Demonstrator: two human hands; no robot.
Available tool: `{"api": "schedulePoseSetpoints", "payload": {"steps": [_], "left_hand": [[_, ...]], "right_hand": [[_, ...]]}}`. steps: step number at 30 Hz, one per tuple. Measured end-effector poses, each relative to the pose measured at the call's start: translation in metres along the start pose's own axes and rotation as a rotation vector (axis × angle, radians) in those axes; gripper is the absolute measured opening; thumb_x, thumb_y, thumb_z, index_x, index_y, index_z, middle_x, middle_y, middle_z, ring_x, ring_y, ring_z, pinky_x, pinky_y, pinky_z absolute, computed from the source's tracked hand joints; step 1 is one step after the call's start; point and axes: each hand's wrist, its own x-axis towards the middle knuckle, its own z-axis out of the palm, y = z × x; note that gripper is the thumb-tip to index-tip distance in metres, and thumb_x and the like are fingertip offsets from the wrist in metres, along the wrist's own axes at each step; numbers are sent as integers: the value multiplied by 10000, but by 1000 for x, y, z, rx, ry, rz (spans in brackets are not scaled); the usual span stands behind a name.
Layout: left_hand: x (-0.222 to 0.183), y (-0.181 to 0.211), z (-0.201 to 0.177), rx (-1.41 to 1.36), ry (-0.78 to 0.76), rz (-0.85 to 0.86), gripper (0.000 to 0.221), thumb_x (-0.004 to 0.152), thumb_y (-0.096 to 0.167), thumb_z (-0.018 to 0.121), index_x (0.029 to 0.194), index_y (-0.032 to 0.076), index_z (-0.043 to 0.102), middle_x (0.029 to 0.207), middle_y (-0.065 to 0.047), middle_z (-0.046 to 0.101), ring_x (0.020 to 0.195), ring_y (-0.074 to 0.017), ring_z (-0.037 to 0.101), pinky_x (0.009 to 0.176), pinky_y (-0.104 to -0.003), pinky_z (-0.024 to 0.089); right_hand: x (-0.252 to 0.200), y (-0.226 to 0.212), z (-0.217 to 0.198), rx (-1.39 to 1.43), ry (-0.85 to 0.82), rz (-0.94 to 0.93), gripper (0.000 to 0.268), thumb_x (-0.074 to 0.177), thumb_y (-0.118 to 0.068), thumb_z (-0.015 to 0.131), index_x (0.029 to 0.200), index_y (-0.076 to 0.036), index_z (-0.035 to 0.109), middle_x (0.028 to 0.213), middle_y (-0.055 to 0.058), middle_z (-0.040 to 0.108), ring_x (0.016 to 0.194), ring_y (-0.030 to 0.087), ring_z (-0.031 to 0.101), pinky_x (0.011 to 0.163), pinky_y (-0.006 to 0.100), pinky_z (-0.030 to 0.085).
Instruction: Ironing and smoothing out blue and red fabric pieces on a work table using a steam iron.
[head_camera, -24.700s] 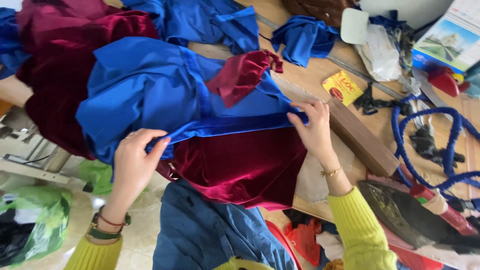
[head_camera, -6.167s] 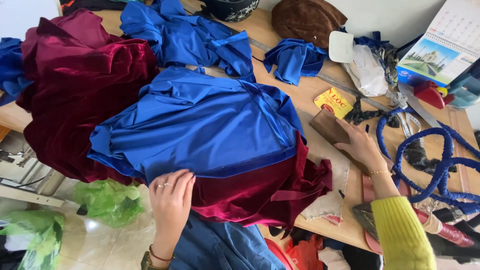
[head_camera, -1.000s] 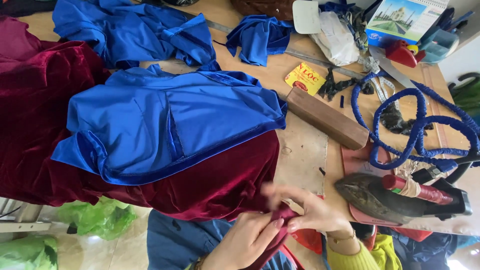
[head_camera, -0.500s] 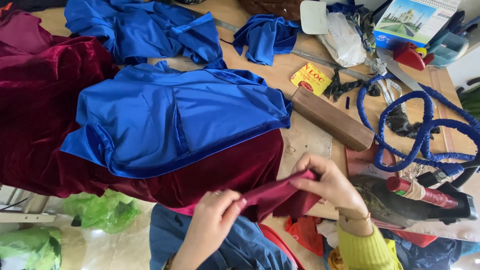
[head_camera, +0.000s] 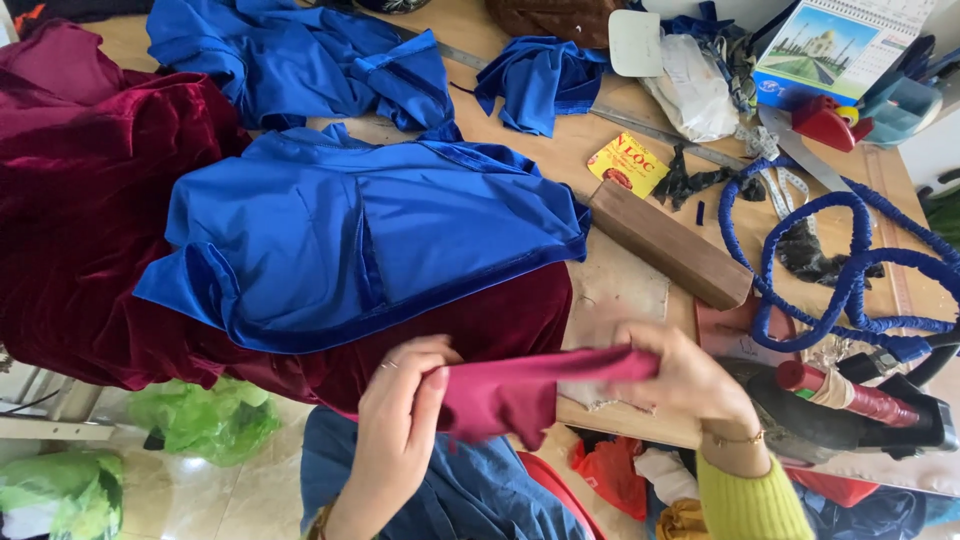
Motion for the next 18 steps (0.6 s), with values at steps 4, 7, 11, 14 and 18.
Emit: {"api": "schedulePoseSetpoints", "payload": {"steps": [4,7,11,14,18], "left_hand": [[-16,-6,12,-341,-109,-435,272,1091,269,399,1018,101,600,648,19,444,537,-94,400,513,-292,344],[-9,1,9,-690,-382,-735,129,967,143,591,1090,106,581,931,-97,575,656,-185,606,600,-300,532],[-9,-8,-3,-379,-1078,-457,766,689,484,798,1401,256,627,1245,27,775,1123,-164,750,988,-305,529],[-35,-54,-10,-462,-1073,-405,64,880,181,792,885,171,730,910,61,765,840,-75,703,807,-233,517],[24,-43,-58,-665,-997,-965,920,867,343,708,1594,84,207,1367,-12,789,1315,-163,722,1124,-319,553]], "right_hand": [[-18,27,23,863,-245,38,298,842,-99,856,938,-94,574,831,48,641,638,134,565,529,230,434],[-18,12,32,1133,-328,82,346,926,-229,810,895,-98,491,694,34,559,531,98,428,463,216,280],[-15,-2,29,1084,-386,71,325,931,-199,717,802,-115,430,745,48,477,640,162,369,597,322,295],[-19,2,30,1218,-280,-8,163,898,8,689,954,2,537,859,143,560,649,187,465,550,331,355],[-9,15,8,1262,-205,-47,169,884,43,624,936,-86,528,689,47,570,509,150,527,445,257,415]]}}
